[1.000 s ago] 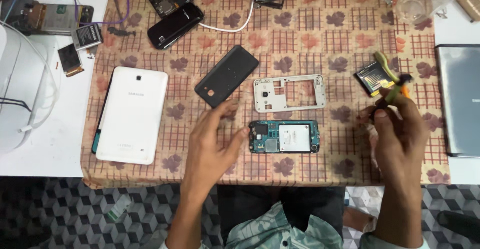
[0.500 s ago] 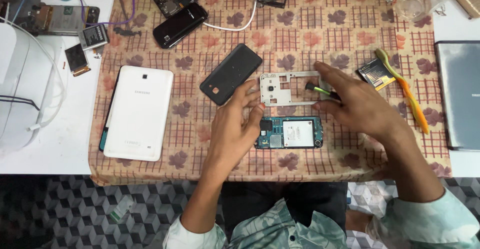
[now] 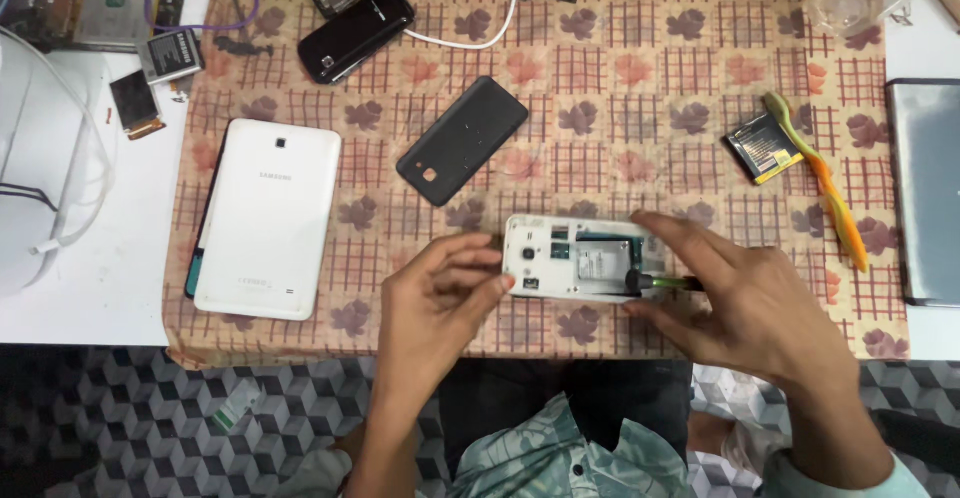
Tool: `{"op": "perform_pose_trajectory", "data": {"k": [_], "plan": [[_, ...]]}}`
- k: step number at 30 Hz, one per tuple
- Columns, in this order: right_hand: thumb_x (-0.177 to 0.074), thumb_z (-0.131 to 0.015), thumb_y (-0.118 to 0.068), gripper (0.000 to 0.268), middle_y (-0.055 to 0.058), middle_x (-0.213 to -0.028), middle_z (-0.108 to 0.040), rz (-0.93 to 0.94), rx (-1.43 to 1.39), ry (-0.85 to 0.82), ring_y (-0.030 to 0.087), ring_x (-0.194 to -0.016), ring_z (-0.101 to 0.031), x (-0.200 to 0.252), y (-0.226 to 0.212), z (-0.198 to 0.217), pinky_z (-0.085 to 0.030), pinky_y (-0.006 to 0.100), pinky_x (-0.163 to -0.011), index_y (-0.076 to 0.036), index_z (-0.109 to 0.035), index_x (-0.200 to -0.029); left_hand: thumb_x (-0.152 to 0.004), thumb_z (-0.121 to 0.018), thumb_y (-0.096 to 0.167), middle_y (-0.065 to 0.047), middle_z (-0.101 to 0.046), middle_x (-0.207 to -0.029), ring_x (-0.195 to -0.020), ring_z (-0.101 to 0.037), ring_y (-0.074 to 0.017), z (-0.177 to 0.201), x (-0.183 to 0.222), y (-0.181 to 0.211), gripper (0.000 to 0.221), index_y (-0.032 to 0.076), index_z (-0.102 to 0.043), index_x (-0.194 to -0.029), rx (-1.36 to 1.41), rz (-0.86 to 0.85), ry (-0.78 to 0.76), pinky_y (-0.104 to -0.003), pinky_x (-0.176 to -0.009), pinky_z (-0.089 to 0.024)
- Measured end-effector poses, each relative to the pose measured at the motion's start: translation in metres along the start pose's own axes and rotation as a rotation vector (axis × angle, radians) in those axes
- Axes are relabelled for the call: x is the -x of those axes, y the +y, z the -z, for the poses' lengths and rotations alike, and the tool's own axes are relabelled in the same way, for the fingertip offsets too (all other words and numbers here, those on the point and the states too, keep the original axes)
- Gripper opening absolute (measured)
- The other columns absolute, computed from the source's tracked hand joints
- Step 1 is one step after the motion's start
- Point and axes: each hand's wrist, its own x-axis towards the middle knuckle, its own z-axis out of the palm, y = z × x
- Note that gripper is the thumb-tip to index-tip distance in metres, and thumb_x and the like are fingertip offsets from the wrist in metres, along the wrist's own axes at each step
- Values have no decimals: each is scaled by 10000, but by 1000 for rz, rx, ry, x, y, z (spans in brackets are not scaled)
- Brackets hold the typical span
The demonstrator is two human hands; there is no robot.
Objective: The person assembles a disassembled smartphone by placing the motherboard into the chassis and securing it with screws. They use a screwdriver to tighten multiple screws around the internal frame.
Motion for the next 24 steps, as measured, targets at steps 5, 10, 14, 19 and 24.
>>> {"op": "perform_pose_trajectory", "data": {"k": [5, 10, 14, 19, 24], "plan": [[-737, -870, -423, 832, 168, -1095, -758, -68, -3, -81, 230, -490, -732, -9, 4, -9, -617, 394, -473, -110, -556, -1442, -795, -821, 56, -92, -810, -1014, -804, -778, -111, -1, 8, 3, 407, 37, -727, -1191, -170, 126, 51, -244, -610, -641], [-703, -862, -375, 790, 177, -1128, -752, -40, -19, -48, 224, -465, -715, -14, 2, -10, -613, 392, -471, -70, -578, -1374, -808, -806, 49, -104, -796, -1014, -780, -775, -117, -8, 4, 5, 397, 22, -720, -1195, -175, -12, 84, -250, -619, -669], [-694, -881, -373, 716, 160, -1191, -737, -43, 10, -38, 223, -503, -728, -15, 0, -9, -617, 383, -490, -53, -655, -1293, -781, -843, 160, -121, -769, -1071, -916, -751, -208, -9, 4, 8, 457, 51, -727, -1209, -532, -139, 72, -344, -738, -617], [-667, -922, -382, 623, 91, -1336, -700, -132, 31, -106, 244, -513, -743, -15, -3, -4, -628, 392, -501, -73, -752, -1180, -880, -773, 223, -134, -667, -1372, -1275, -570, -310, -10, -2, 12, 499, -13, -667, -1307, -706, -449, -122, -425, -1030, -503], [-622, -874, -313, 604, 83, -1329, -699, -62, -95, -19, 237, -630, -769, -17, -7, 3, -640, 379, -568, -48, -740, -1149, -866, -775, 255, -150, -623, -1396, -1299, -532, -320, -16, -10, 16, 598, -45, -600, -1354, -816, -501, -252, -445, -1066, -449]]}}
